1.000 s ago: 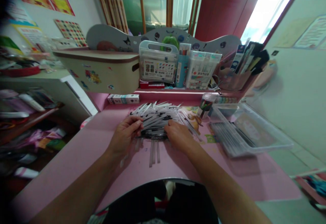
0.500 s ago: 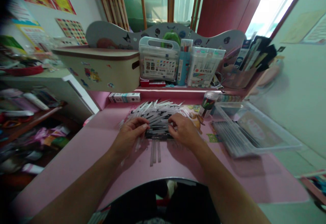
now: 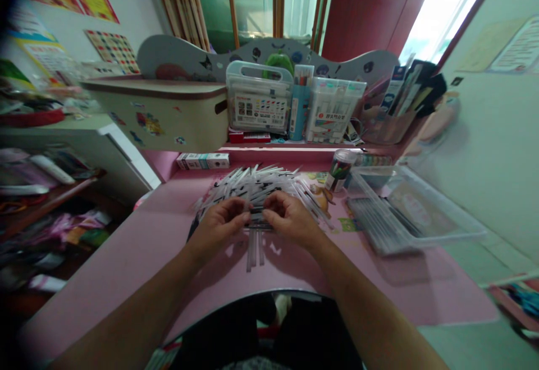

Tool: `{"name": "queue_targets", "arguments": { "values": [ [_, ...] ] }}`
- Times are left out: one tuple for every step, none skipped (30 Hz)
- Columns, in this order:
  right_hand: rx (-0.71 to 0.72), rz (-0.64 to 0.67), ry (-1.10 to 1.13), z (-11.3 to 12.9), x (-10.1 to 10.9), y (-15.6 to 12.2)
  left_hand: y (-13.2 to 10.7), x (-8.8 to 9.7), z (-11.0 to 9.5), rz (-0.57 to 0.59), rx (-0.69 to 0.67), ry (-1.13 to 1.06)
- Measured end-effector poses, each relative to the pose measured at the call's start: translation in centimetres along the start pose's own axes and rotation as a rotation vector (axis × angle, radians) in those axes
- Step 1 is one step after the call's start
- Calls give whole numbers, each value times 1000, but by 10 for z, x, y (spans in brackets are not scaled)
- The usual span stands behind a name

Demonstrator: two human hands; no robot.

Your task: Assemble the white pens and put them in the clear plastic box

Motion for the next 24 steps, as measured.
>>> {"name": "queue_targets", "arguments": {
  "values": [
    [4, 10, -183, 1, 0, -1, 0, 7, 0, -67, -8, -44],
    [4, 36, -375, 3, -1, -1, 0, 14, 0, -123, -17, -92],
    [-6, 73, -550, 3, -5, -2, 0, 19, 1, -164, -22, -138],
    [-24, 112, -692, 1, -9, -2, 0, 23, 1, -195, -23, -177],
    [-50, 147, -794, -1, -12, -2, 0, 25, 2, -214, -22, -206],
    [-81, 173, -863, -3, -15, -2, 0, 26, 2, -225, -18, -225],
    [-110, 190, -909, -6, -18, -2, 0, 26, 3, -228, -12, -238],
    [-131, 197, -942, -7, -21, -2, 0, 25, 3, -228, -5, -245],
    [-143, 199, -963, -7, -23, -2, -1, 24, 4, -225, 1, -252],
    [-149, 198, -975, -8, -25, -2, -1, 23, 4, -222, 5, -261],
    [-152, 192, -979, -8, -27, -2, -2, 21, 5, -224, 9, -276],
    [-152, 184, -977, -8, -28, -3, -3, 21, 5, -229, 11, -294],
    [-148, 169, -970, -7, -28, -3, -3, 20, 4, -237, 11, -314],
    [-140, 147, -959, -6, -27, -4, -4, 20, 4, -246, 12, -331],
    [-129, 128, -943, -5, -26, -4, -4, 20, 3, -252, 10, -344],
    [-116, 114, -920, -4, -25, -5, -4, 21, 3, -259, 7, -352],
    [-100, 107, -893, -4, -23, -5, -4, 22, 2, -269, 1, -354],
    [-80, 110, -862, -3, -22, -5, -4, 24, 2, -284, -10, -356],
    [-58, 115, -826, -2, -20, -4, -4, 27, 1, -305, -24, -358],
    [-35, 121, -789, -2, -19, -3, -4, 30, 2, -331, -36, -363],
    [-15, 119, -749, -2, -17, -3, -4, 33, 3, -358, -43, -372],
    [-4, 107, -707, -2, -15, -2, -4, 37, 5, -384, -42, -385],
    [-3, 93, -662, -3, -12, -2, -4, 39, 8, -407, -30, -403],
    [-11, 82, -613, -5, -10, -2, -4, 41, 12, -428, -11, -426]
  ]
}}
Point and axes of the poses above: each hand's wrist, its own y-axis towards the middle knuckle, its own x-axis out of the back of the hand, z = x × y, the point moved 8 cm from there along y, towards the middle knuckle, and after that the axes turned 11 degrees about z, right-handed, at the moved point
